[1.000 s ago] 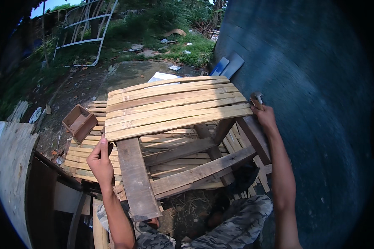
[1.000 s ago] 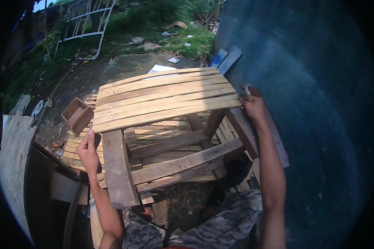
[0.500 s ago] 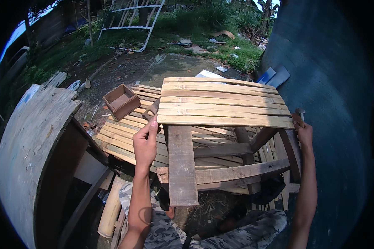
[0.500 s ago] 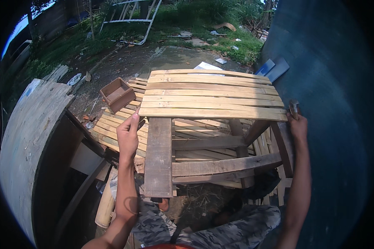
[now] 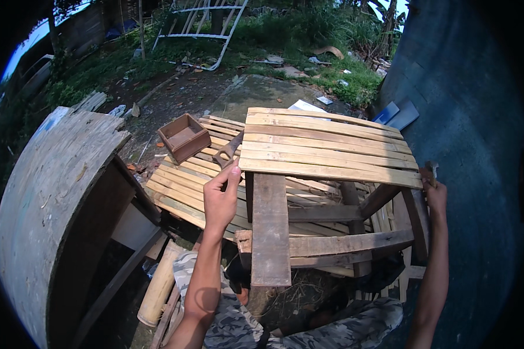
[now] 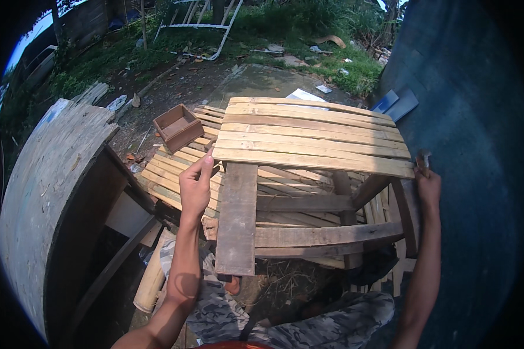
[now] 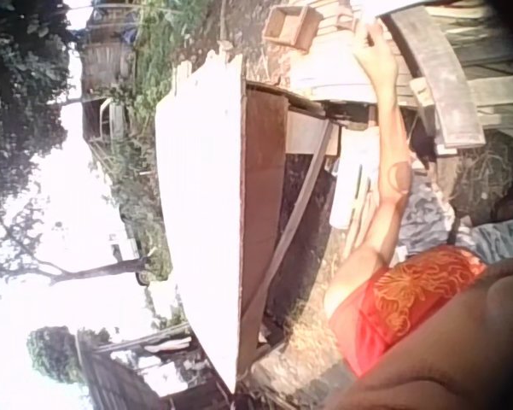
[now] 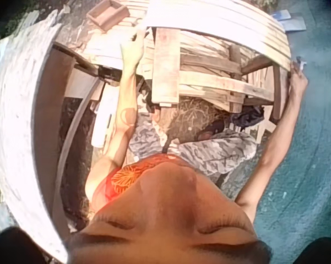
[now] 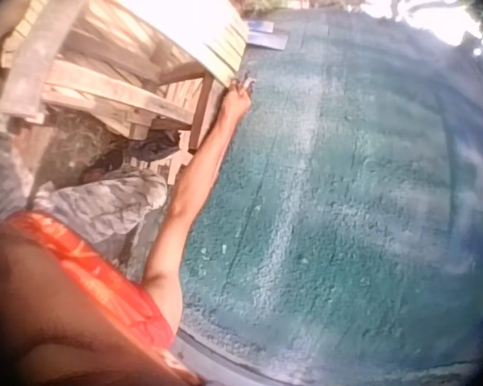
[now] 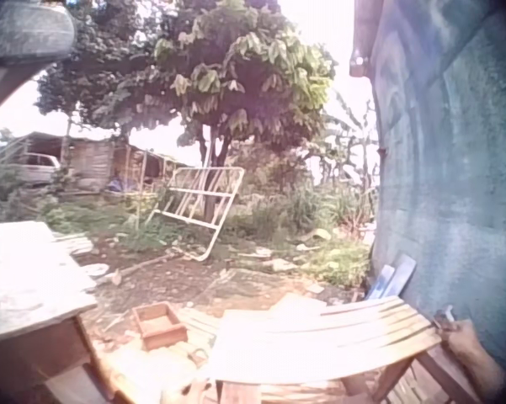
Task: The person assembles a wooden structure by placing thin wooden slats onto a frame and securing them with nails using a hammer. The person repeatedly picks up slats, positions them, and hammers nails to attach them.
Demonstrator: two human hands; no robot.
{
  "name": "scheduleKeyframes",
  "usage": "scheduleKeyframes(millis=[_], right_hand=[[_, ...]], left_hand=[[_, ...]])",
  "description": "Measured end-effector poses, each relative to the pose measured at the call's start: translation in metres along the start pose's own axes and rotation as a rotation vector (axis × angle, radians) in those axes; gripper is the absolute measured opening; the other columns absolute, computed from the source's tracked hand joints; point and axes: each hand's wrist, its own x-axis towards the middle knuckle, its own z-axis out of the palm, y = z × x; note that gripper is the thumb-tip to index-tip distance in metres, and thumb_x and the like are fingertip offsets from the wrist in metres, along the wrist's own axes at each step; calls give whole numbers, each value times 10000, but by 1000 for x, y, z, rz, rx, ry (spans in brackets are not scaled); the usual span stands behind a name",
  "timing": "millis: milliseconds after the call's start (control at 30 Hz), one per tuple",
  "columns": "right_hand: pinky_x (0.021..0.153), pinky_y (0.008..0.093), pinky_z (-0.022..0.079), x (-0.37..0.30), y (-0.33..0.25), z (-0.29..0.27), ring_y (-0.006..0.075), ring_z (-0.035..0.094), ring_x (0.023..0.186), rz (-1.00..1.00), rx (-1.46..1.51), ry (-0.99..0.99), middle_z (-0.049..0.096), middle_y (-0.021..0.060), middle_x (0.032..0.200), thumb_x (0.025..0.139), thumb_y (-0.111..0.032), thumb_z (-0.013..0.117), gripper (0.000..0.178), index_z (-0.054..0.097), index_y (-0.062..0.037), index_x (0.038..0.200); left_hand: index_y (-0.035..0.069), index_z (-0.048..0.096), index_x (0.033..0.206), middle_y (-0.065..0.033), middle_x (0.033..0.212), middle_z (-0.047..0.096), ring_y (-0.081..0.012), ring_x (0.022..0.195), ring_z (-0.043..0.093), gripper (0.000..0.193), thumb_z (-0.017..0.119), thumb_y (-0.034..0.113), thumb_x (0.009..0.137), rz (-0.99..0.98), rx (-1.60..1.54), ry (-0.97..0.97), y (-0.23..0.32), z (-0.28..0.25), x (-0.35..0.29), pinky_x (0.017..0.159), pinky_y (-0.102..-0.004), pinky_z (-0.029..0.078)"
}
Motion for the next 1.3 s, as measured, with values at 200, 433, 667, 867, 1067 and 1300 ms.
scheduleKeyframes(millis=[200, 433, 667, 867, 1067, 1300], right_hand=[[801, 313, 478, -1, -4, -1, 124, 588, 827, 40, 13, -18, 702, 61, 872, 914, -234, 690, 371, 727, 66, 1128], [865, 323, 488, 7, 7, 0, 146, 647, 920, 11, 48, -31, 750, 112, 977, 895, -246, 706, 398, 727, 15, 1195], [859, 341, 493, 16, 20, 3, 179, 668, 921, 11, -18, -14, 747, 156, 959, 895, -302, 713, 423, 725, 27, 1159], [679, 394, 445, 7, -1, -7, 192, 574, 705, 1, 42, 133, 668, 121, 746, 935, -350, 675, 396, 705, 45, 936], [586, 361, 422, -22, -8, -55, 141, 551, 611, 4, 163, 442, 669, 73, 728, 973, -339, 664, 363, 727, 10, 896], [506, 274, 432, -122, 83, -65, 89, 608, 599, 261, 454, 215, 688, 22, 777, 989, -351, 668, 314, 703, -42, 1031]], left_hand=[[-49, 673, 1271, -177, 1250, 712, -176, 1189, 632, 348, 613, 210, 1046, -9, 10, 7, 1, 1, 0, 1036, -305, 461], [-46, 669, 1280, -169, 1248, 714, -170, 1176, 634, 363, 612, 228, 1049, 5, 7, -7, 2, 0, 0, 1025, -301, 467], [-38, 672, 1285, -154, 1230, 720, -156, 1143, 646, 373, 611, 247, 1052, 19, -34, 15, -1, 2, 1, 999, -294, 491], [-48, 542, 1428, -183, 1320, 660, -235, 1168, 662, 499, 538, 310, 1081, -72, -234, -3, 2, -5, -3, 1019, -359, 527], [-37, 609, 1282, -118, 1052, 714, -181, 968, 698, 379, 490, 274, 1101, -40, -113, 255, -3, -51, -56, 864, -311, 565], [67, 534, 935, 21, 707, 431, -75, 631, 414, 305, 467, 307, 1111, -193, -157, 508, -23, -10, -234, 575, -238, 379]])
